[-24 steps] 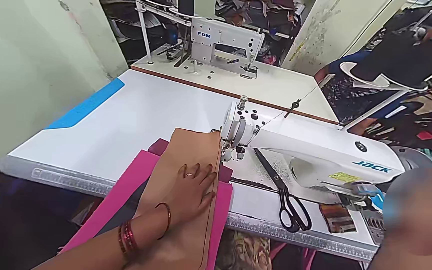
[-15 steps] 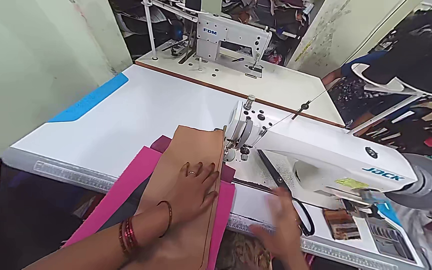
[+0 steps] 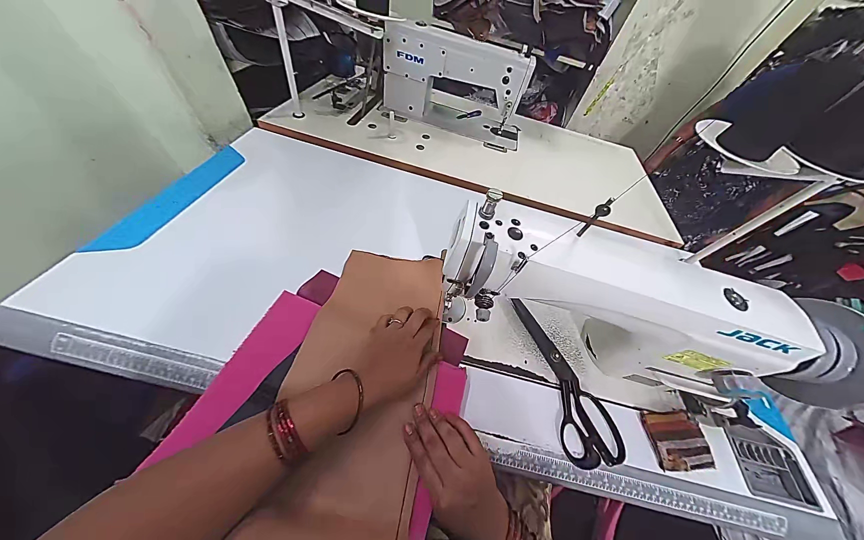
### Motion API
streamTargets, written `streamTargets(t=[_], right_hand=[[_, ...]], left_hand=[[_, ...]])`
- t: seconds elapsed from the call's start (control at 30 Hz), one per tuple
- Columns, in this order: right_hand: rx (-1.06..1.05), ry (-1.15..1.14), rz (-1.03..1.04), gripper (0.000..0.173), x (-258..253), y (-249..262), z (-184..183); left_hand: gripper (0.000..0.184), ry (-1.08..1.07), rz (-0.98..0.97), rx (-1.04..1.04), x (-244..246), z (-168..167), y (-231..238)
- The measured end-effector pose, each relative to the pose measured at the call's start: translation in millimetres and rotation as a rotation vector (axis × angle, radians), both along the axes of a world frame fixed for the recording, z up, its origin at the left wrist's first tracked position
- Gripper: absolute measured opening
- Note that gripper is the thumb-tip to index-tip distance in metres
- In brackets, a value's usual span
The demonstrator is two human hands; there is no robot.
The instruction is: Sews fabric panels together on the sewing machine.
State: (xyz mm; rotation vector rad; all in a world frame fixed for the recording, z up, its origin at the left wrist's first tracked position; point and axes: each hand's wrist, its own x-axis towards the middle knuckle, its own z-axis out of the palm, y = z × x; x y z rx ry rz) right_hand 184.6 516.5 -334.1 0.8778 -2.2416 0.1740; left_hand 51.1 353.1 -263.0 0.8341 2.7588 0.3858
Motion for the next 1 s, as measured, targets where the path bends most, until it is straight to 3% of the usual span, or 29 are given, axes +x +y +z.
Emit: streamTargets(t=[0.1,0.37,1.0], right_hand=[[-0.024,-0.008,-0.02,0.034,2,-3,-1],[-0.075,-0.023,-0.048,0.034,-3,-7,-4],[-0.127,-0.066,-0.12,0.034,1,-13,-4]], left_hand=[[0.061,-0.085,-0.055,-0.045,-4,1,0],[0.058,-0.058,-0.174,0.054,-24,-6,1],[0.049,-0.076,-0.085,0.123,-18,1,2]])
